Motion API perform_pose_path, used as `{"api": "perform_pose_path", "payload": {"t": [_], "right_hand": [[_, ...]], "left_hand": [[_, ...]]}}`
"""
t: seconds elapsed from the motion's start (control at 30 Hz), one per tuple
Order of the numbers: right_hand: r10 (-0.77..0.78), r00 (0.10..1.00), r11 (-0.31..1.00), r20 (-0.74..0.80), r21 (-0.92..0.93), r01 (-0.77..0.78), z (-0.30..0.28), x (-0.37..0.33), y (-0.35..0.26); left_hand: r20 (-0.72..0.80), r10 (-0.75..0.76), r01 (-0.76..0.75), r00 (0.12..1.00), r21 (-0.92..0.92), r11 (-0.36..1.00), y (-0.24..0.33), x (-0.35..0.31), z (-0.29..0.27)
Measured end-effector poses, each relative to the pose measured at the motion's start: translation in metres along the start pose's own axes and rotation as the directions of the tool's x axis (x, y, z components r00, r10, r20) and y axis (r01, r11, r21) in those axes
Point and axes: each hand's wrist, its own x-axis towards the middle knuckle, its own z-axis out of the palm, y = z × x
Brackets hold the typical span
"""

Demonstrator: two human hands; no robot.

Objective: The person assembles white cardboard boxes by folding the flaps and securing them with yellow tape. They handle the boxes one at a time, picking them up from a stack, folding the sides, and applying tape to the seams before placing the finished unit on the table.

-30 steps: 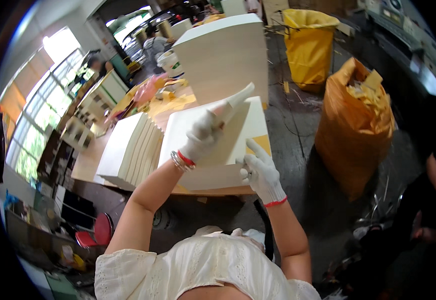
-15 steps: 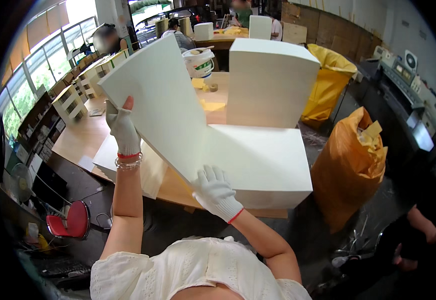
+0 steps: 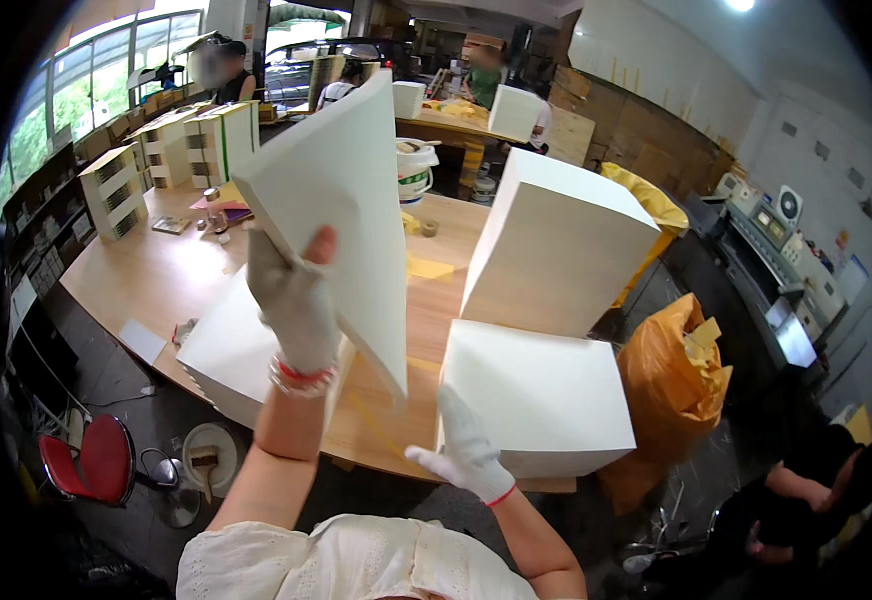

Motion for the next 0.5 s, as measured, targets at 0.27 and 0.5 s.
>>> {"api": "perform_pose_path", "payload": {"t": [0.27,0.5], "right_hand": [[-0.007,0.867,0.648,-0.498,0.658,0.383,0.091,0.08,-0.035],[0.15,0.957,0.029,-0.247,0.969,0.246,0.171,0.097,-0.014]], "left_hand": [[0.09,0.537,-0.545,0.838,0.107,0.832,0.044,-0.031,0.021],[0.181,0.575,-0.589,0.798,0.432,0.683,0.014,-0.002,0.03]]}}
